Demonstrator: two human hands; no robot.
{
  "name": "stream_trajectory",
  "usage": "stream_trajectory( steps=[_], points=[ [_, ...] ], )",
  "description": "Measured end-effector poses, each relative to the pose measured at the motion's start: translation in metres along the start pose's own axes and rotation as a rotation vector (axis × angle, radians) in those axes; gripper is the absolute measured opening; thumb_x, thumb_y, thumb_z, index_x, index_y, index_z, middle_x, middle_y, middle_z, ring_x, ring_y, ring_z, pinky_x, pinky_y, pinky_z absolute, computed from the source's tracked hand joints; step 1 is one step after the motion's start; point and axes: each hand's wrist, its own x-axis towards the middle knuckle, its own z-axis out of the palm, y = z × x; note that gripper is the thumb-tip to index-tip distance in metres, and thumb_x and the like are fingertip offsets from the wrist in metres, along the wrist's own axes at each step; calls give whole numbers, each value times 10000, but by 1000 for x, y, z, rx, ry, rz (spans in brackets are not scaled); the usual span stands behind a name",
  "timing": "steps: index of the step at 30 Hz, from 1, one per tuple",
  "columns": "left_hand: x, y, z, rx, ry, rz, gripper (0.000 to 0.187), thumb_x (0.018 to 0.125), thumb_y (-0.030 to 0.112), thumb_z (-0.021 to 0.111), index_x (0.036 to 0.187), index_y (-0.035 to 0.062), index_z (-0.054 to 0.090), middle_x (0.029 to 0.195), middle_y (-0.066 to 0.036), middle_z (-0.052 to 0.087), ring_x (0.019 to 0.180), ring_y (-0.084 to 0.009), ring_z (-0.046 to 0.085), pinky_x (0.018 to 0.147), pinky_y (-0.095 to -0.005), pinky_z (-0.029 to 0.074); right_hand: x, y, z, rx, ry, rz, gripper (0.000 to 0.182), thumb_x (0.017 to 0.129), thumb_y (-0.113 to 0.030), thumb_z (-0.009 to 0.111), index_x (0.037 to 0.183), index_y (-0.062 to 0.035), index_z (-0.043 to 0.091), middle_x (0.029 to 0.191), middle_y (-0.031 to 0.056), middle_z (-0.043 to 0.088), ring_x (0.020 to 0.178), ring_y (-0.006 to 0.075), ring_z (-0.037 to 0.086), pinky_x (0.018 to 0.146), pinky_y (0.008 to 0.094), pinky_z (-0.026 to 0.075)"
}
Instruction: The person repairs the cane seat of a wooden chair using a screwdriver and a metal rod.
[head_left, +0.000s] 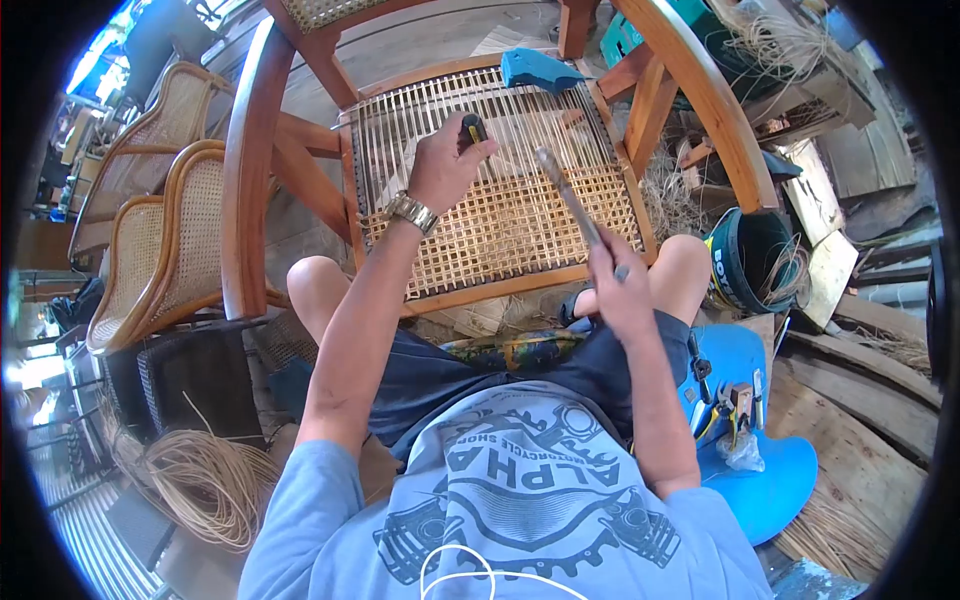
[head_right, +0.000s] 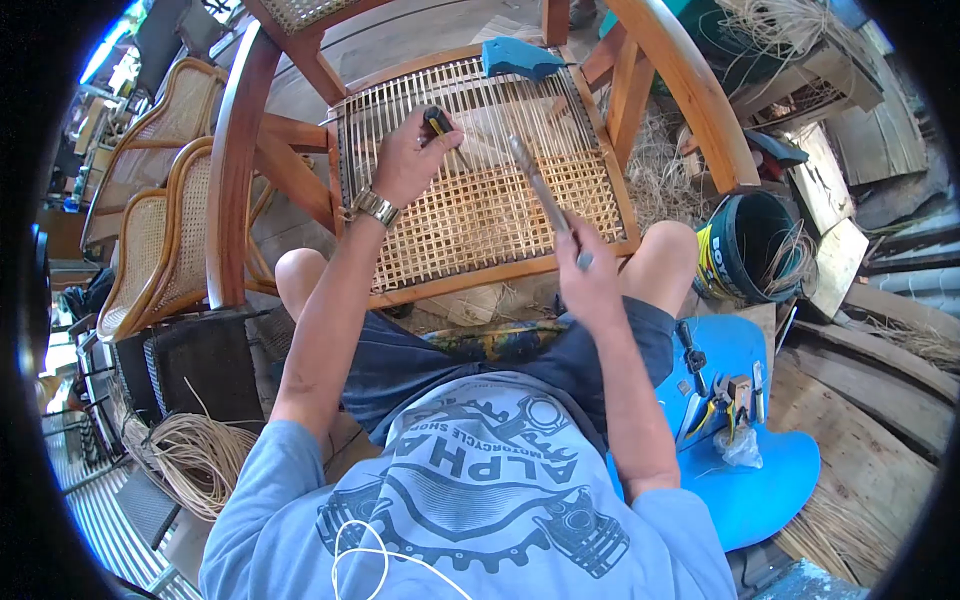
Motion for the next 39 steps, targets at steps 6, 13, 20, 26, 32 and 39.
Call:
stream_trajectory(
  steps=[6, 13, 20, 26, 32, 39],
  points=[
    [9, -1, 1, -3, -78, -27, 345, 914, 323, 781, 1039, 36, 636, 754, -86, 705, 646, -179, 672, 628, -341, 526, 42, -18, -9, 124, -16, 56, 335, 1063, -161, 567, 1342, 21, 606, 791, -50, 528, 680, 35, 459, 594, 234, 382],
    [11, 9, -4, 36, -154, -27, 329, 928, 295, 779, 1081, 36, 646, 869, -68, 736, 759, -138, 673, 707, -318, 534, 39, -11, -12, 113, -320, 115, 336, 1056, -178, 589, 1322, 19, 646, 765, -41, 539, 677, 45, 469, 596, 233, 386],
    [9, 4, -3, -16, -113, -99, 282, 955, 229, 769, 1126, 40, 649, 993, -52, 742, 893, -101, 676, 811, -287, 536, 29, -10, -20, 285, -46, 144, 361, 1068, -178, 579, 1373, 13, 614, 750, -36, 544, 578, 17, 425, 495, 196, 323],
    [11, 13, 0, 150, -179, -135, 324, 932, 294, 786, 1112, 57, 656, 917, -58, 750, 822, -116, 685, 740, -310, 538, 31, -9, -21, 311, -46, 169, 356, 1072, -186, 571, 1360, 17, 622, 749, -31, 550, 575, 15, 429, 492, 194, 324],
    [9, 0, 5, 49, -134, -53, 322, 924, 344, 772, 1013, 56, 656, 738, -75, 700, 637, -154, 643, 623, -337, 508, 29, -14, -11, 135, -178, 126, 362, 1071, -196, 563, 1351, 27, 616, 776, -32, 545, 688, 43, 467, 595, 221, 372],
    [4, 10, 7, 59, -165, -21, 358, 916, 337, 778, 1056, 39, 636, 753, -99, 695, 641, -184, 649, 630, -347, 515, 26, -6, -25, 353, -8, 169, 357, 1069, -183, 565, 1367, 8, 615, 765, -31, 549, 631, 27, 449, 538, 200, 337]
  ],
)
